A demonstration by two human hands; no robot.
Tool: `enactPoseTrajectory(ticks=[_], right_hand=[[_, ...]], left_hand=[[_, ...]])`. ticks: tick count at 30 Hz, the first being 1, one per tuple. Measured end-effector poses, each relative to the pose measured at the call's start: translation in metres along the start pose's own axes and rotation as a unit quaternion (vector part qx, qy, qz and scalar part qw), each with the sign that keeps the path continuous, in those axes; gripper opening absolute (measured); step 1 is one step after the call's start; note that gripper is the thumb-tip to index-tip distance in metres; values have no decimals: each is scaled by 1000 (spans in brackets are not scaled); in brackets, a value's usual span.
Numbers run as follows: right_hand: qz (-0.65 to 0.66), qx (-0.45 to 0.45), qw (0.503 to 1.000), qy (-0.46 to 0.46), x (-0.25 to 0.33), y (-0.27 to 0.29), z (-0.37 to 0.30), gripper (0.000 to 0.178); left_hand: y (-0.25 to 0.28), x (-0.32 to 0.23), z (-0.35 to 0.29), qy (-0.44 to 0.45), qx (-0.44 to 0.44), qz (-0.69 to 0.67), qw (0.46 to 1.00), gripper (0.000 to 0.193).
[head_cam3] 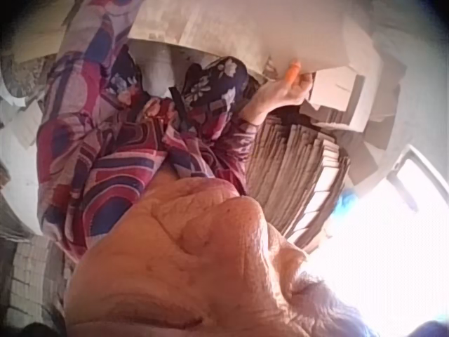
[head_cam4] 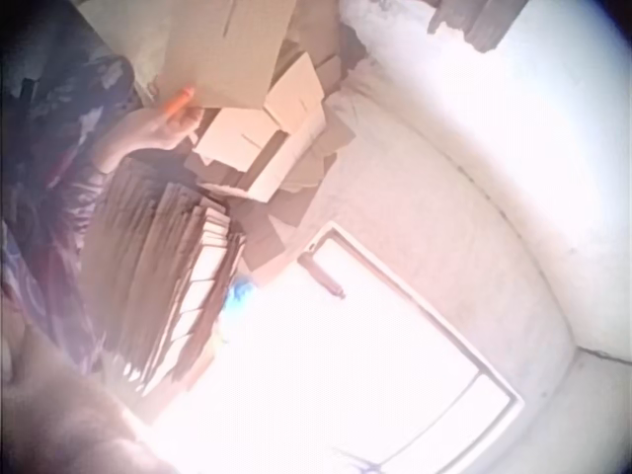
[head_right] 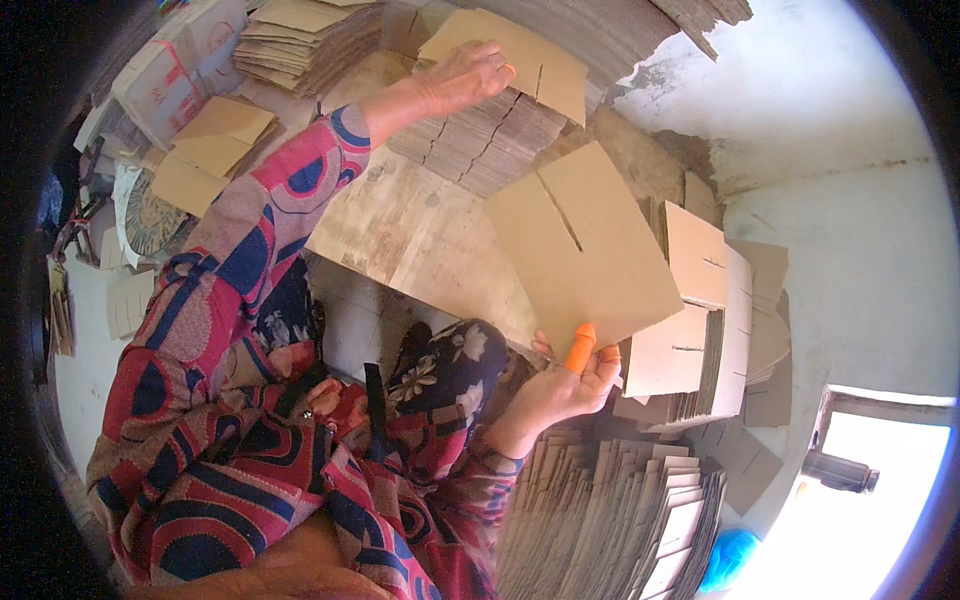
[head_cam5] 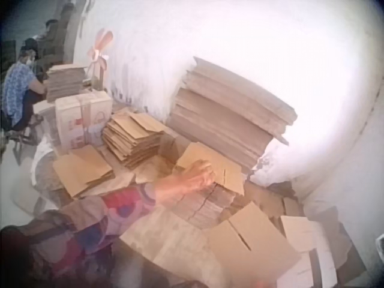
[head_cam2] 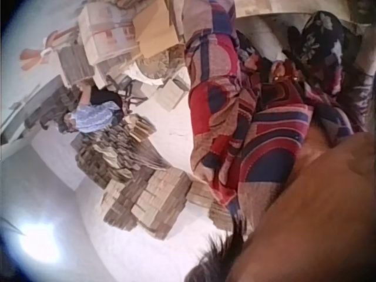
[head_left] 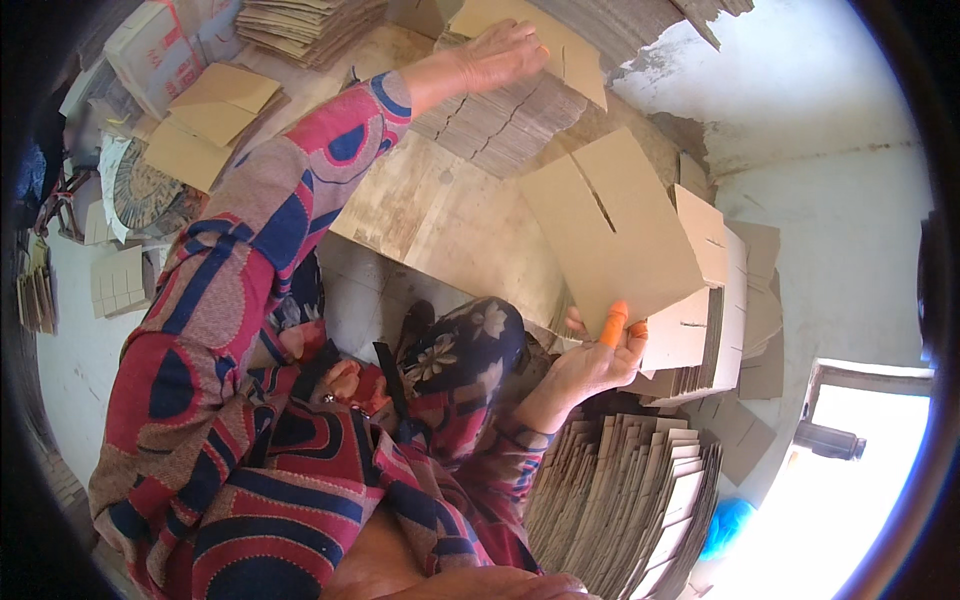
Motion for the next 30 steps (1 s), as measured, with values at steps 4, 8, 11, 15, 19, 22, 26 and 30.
enactPoseTrajectory(ticks=[4,8,11,15,19,22,26,30], right_hand=[[3,-3,1000,8,9,8,-7,28],[4,5,1000,22,16,9,-13,26],[15,-1,999,41,28,5,-21,26],[-97,-64,984,132,41,26,-24,28],[-305,-117,919,220,68,18,-38,34],[-357,-141,840,383,92,22,-34,37],[-383,-111,820,409,105,22,-24,35],[-355,-43,875,327,122,-9,-24,32]], left_hand=[[-6,18,0,139,44,-171,974,9],[36,35,-8,58,-137,-117,982,16],[70,56,-3,117,-196,-74,971,18],[176,-2,25,38,-213,-11,976,4],[254,-67,0,-9,-141,40,989,8],[250,-110,-20,2,-92,-41,995,13],[176,-129,-60,57,69,-221,971,10],[93,-116,-117,174,146,-264,937,5]])
Point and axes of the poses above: each hand's wrist, its own z-axis towards the middle knuckle, its own y-axis out of the back of the hand, x = y × z, the point moved 8 cm from there along z, towards the middle knuckle, and after that the axes turned 7 degrees about -y, right-handed, at the moved point
